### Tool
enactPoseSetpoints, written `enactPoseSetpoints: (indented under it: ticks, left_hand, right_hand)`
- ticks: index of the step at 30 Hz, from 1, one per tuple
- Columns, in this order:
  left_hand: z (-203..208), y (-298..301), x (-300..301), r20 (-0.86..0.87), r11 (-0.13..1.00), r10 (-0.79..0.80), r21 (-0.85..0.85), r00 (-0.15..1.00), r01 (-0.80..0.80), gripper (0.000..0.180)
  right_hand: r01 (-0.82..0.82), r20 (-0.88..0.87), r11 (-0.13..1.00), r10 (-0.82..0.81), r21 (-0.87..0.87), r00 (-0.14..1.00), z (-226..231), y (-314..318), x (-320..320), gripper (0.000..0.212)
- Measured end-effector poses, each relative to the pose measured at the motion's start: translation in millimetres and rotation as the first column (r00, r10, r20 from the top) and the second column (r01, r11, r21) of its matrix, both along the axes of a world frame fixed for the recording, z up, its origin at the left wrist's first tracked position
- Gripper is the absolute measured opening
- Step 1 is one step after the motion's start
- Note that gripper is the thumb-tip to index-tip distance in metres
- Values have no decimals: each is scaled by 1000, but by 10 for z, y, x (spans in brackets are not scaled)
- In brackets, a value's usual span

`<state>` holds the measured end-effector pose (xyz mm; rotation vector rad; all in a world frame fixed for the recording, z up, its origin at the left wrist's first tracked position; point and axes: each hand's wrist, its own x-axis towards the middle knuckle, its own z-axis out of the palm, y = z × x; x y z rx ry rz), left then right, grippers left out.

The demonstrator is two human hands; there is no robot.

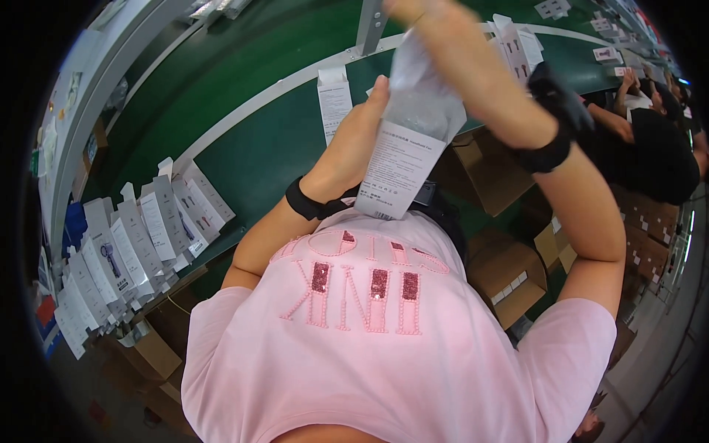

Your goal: Packaging bubble-wrapped products and instruction manuals into cardboard boxes at an assembly line station.

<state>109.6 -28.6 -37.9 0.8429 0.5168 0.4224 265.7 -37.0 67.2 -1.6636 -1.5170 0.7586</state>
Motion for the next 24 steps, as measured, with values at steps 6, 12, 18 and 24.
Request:
enactPoseSetpoints:
  ticks: [6,12,18,24]
  left_hand:
    - [-36,-24,-203,70,991,22,-136,997,-13,71]
    - [-39,-91,-86,57,996,-84,11,995,84,70]
    - [-60,-64,-95,154,989,-10,-143,988,33,67]
    - [-54,-134,-10,115,961,-187,-186,976,206,65]
  right_hand:
    - [-294,104,758,428,-582,898,-58,-234,90,30]
    - [-341,145,521,685,-782,714,228,-40,-83,34]
    - [-408,206,875,463,-261,862,351,-258,94,27]
    - [-529,-216,508,550,-680,807,166,-328,20,37]
